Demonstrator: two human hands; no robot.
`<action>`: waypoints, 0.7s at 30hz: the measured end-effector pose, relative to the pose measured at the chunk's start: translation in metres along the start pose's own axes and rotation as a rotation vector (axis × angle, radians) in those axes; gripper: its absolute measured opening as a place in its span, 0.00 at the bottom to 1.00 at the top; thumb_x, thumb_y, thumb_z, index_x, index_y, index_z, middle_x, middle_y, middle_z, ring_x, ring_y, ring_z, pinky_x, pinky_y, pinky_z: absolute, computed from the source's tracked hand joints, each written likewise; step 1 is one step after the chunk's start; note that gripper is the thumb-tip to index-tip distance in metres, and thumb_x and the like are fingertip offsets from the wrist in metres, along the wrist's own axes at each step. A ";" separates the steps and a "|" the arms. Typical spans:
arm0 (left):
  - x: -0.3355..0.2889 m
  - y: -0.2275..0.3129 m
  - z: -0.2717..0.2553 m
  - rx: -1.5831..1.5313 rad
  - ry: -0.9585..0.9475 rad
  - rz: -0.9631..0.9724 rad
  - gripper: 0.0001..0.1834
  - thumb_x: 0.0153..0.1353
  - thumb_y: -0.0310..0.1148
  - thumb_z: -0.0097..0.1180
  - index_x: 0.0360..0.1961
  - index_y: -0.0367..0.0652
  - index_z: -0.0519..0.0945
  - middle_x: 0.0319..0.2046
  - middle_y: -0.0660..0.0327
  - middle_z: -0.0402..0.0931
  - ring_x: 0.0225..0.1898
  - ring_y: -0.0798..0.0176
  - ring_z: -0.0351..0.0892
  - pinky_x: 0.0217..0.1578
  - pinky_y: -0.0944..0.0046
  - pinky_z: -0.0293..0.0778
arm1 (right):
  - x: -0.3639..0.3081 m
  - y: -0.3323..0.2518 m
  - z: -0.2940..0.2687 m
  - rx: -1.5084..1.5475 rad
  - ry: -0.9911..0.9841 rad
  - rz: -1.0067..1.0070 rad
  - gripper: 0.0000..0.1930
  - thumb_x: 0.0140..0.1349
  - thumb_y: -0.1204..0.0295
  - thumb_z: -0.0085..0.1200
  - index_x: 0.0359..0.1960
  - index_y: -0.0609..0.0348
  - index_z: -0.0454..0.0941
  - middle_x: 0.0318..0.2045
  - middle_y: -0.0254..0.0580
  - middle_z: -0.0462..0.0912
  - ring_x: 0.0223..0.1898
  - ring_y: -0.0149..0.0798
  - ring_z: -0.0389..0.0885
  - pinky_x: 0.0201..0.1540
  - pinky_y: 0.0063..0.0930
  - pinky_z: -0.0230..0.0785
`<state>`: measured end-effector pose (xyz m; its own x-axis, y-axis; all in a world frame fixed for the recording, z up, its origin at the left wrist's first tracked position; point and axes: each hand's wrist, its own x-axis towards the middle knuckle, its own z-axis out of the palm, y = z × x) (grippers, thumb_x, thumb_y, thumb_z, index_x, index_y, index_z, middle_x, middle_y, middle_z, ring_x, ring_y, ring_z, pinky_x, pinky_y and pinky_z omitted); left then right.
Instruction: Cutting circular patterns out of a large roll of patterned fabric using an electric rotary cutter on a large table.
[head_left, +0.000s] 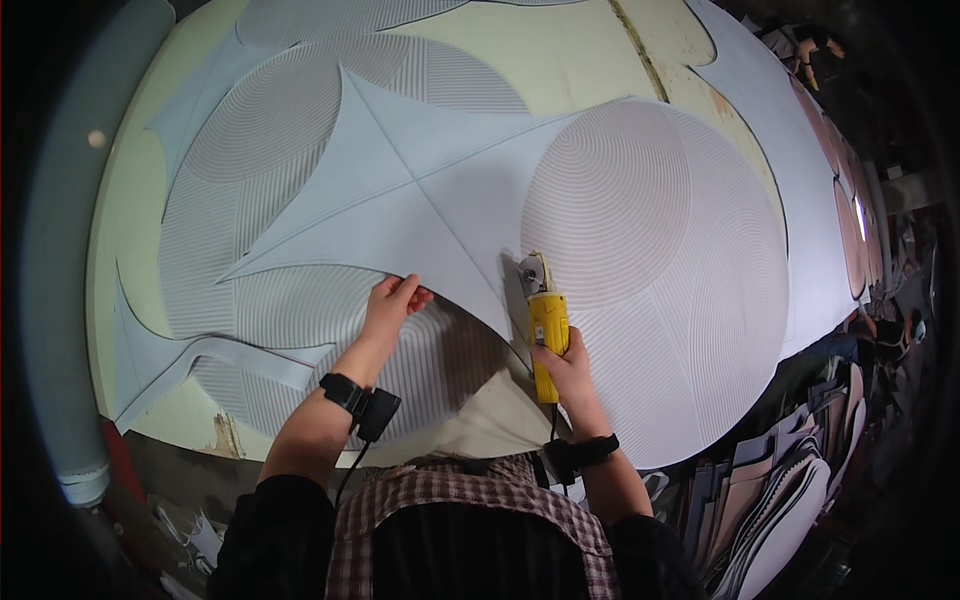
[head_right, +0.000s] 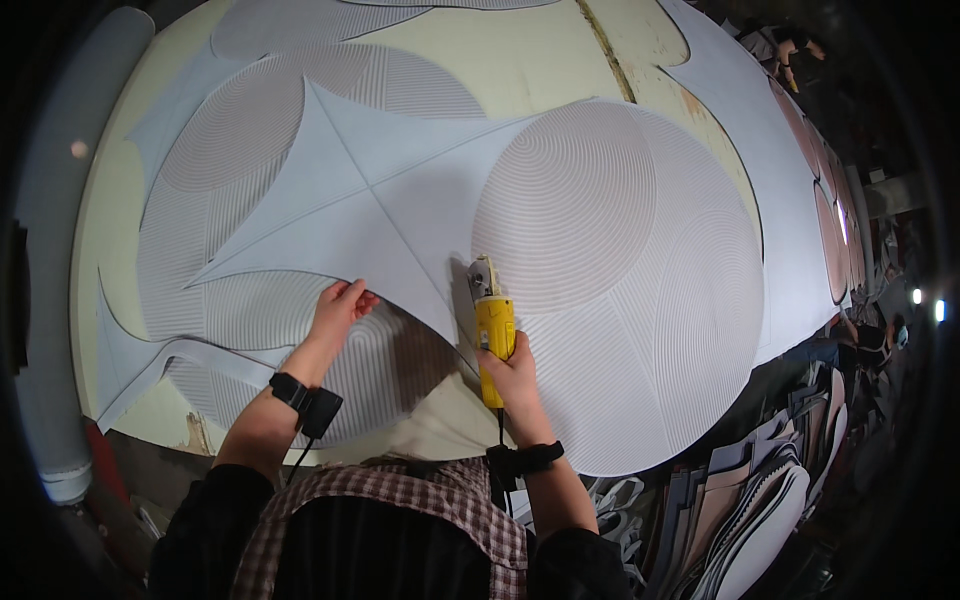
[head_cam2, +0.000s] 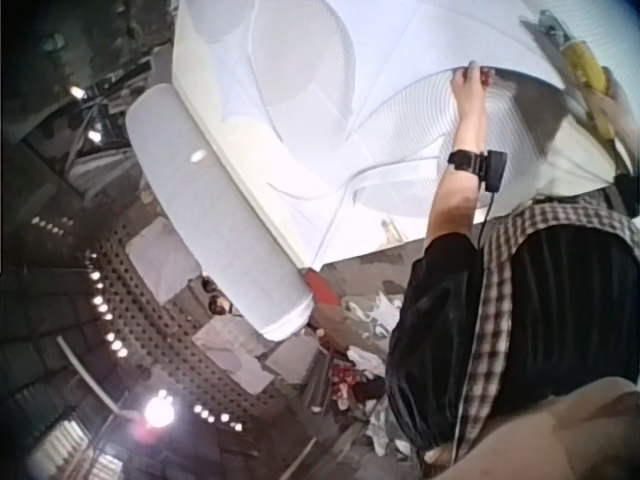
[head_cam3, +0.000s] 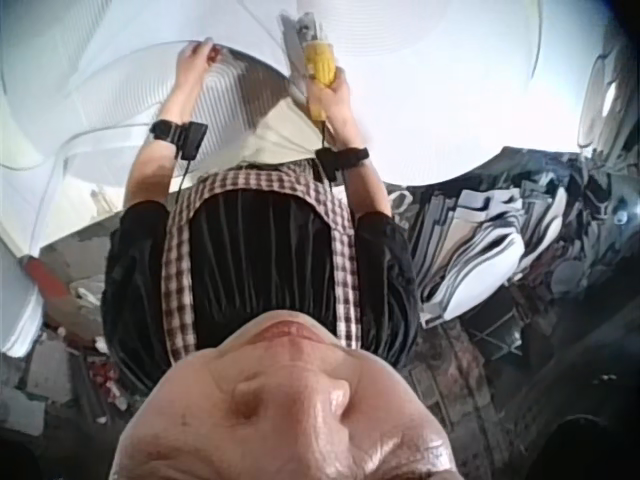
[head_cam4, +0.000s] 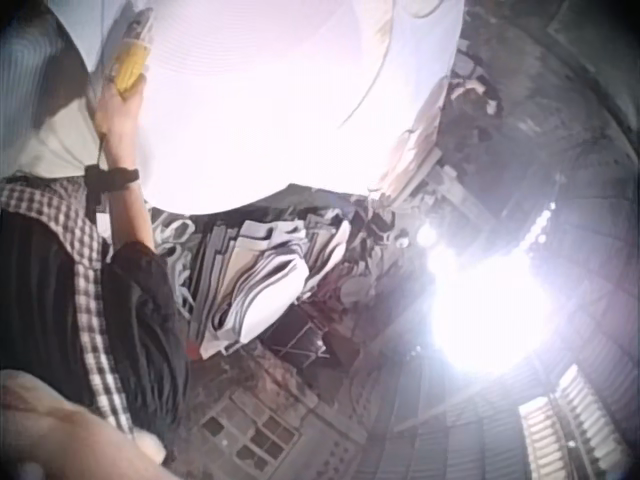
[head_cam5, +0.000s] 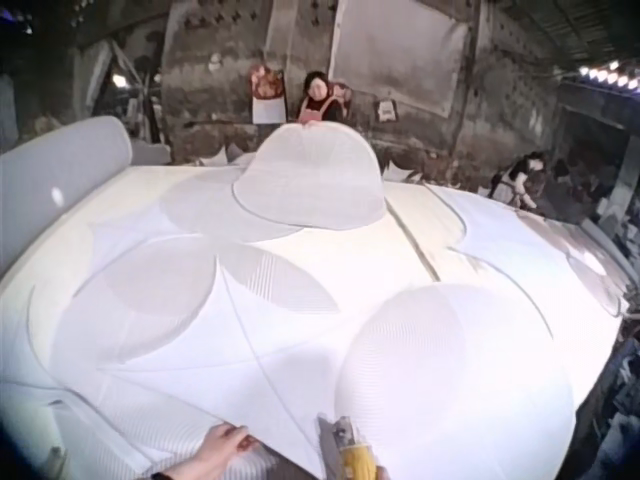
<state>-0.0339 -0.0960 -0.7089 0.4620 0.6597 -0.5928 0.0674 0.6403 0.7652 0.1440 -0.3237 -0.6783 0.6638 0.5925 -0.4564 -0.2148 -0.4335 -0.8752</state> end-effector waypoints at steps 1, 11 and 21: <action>0.000 0.000 0.002 0.005 0.011 -0.001 0.12 0.62 0.36 0.53 0.32 0.36 0.74 0.28 0.59 0.78 0.32 0.67 0.79 0.32 0.70 0.72 | 0.006 -0.001 0.005 0.000 0.002 -0.007 0.18 0.50 0.76 0.59 0.42 0.64 0.66 0.32 0.38 0.74 0.32 0.29 0.73 0.34 0.25 0.69; -0.014 0.010 0.007 0.046 0.057 0.012 0.12 0.63 0.36 0.51 0.30 0.36 0.74 0.27 0.60 0.78 0.30 0.69 0.76 0.33 0.70 0.70 | 0.080 -0.019 0.037 0.202 0.082 0.018 0.19 0.50 0.77 0.58 0.43 0.66 0.65 0.34 0.41 0.74 0.33 0.32 0.74 0.34 0.26 0.69; -0.019 0.005 0.010 -0.015 0.061 0.089 0.11 0.64 0.33 0.51 0.28 0.37 0.75 0.25 0.61 0.78 0.26 0.71 0.75 0.31 0.71 0.70 | 0.165 -0.055 0.049 0.378 0.134 0.028 0.19 0.52 0.76 0.58 0.44 0.66 0.65 0.34 0.42 0.75 0.34 0.35 0.76 0.34 0.29 0.71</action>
<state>-0.0336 -0.1087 -0.6915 0.4112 0.7363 -0.5374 0.0150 0.5840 0.8116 0.2299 -0.1691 -0.7134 0.7362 0.4796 -0.4775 -0.4659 -0.1528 -0.8716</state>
